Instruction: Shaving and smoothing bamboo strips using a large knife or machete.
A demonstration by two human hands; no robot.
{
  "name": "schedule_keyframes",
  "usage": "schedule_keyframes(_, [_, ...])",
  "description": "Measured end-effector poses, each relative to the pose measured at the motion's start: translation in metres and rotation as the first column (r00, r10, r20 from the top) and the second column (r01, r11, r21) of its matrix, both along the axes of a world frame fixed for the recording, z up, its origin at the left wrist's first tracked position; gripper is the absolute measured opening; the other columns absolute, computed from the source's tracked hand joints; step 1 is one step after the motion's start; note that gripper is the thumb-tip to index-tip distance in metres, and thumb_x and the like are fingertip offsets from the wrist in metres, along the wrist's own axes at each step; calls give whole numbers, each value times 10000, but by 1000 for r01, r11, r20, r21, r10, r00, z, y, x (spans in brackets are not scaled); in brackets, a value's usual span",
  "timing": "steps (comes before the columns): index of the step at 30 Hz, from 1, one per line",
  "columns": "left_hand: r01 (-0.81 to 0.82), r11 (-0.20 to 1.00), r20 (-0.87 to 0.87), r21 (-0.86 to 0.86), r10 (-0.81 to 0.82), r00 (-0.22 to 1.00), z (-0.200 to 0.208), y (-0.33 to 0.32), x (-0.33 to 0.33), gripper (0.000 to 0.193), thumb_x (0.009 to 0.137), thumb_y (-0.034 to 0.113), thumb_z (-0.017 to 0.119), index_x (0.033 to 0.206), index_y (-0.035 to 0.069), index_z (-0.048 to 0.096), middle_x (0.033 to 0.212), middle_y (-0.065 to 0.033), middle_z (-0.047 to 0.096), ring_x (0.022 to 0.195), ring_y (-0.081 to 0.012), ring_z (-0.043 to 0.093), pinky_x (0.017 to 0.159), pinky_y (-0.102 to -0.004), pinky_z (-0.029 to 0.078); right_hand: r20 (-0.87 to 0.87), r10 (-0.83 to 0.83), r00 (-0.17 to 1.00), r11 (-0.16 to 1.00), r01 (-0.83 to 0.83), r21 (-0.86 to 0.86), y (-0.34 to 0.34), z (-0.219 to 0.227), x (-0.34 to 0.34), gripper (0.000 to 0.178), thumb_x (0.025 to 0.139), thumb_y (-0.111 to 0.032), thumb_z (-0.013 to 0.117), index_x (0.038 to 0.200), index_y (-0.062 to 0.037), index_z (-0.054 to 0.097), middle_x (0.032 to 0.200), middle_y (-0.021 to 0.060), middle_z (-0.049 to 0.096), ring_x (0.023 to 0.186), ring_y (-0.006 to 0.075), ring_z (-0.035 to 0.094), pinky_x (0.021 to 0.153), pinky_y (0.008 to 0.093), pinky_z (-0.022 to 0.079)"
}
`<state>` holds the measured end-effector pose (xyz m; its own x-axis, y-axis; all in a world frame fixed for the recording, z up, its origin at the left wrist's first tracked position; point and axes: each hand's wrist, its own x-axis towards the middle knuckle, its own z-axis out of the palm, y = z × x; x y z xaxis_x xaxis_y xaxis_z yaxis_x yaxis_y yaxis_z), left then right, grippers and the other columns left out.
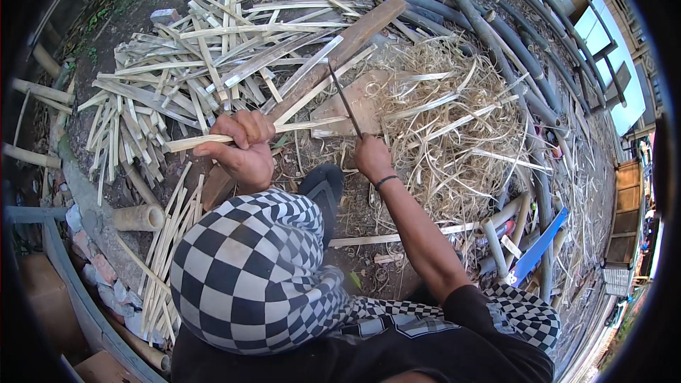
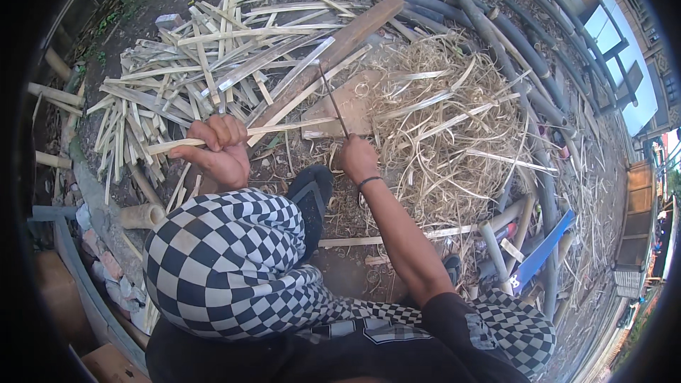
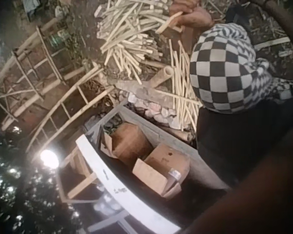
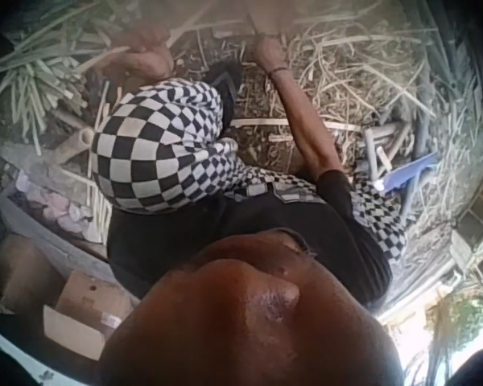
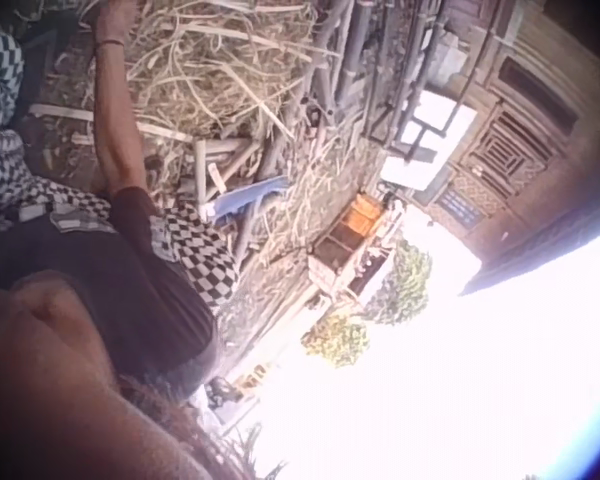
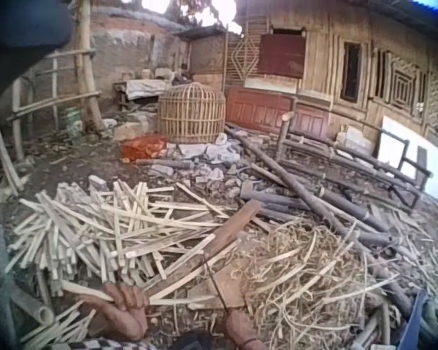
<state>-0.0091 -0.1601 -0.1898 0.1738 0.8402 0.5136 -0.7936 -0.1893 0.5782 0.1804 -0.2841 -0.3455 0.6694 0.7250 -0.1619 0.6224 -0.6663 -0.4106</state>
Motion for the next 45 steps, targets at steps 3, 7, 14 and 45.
schedule_keyframes(3, [-40, 999, -18, 1, 40, 999, 4, -3, -13, 717, 947, 793, 327, 712, 116, 337, 561, 16, 257, 496, -118, 208, 471, -318, 183, -28, 119, 993, 984, -114, 134, -21, 15, -29, 312, 1013, -297, 515, 1022, -19, 656, 850, 301, 699, 827, 491, 693, 746, 600, 556])
schedule_keyframes(7, [7, 999, -11, 54, -6, 1000, 5, -7, -2, 709, 951, 784, 342, 707, 118, 337, 560, 18, 262, 496, -117, 211, 472, -314, 181, -55, -46, 997, 999, 47, 10, -52, -20, -14, 329, 1016, -308, 519, 1014, -14, 666, 862, 304, 699, 858, 484, 696, 783, 580, 561])
schedule_keyframes(14, [-1, 998, -92, 68, 7, 996, 19, 6, -6, 709, 967, 768, 335, 706, 108, 324, 560, 4, 263, 506, -126, 209, 487, -312, 187, -122, -155, 980, 984, 142, -105, -46, -24, -12, 326, 1009, -289, 504, 1031, -30, 701, 1024, 273, 726, 991, 447, 710, 876, 539, 566])
schedule_keyframes(45, [608, 464, -764, 644, 436, 476, 135, -30, 145, 320, 926, 237, 761, 1077, -5, 616, 939, -181, 709, 863, -311, 739, 699, -367, 595, -381, -3, 925, 450, 341, 825, -82, 224, 28, 368, 1027, -324, 543, 1004, 7, 701, 794, 255, 682, 803, 456, 677, 756, 500, 525])
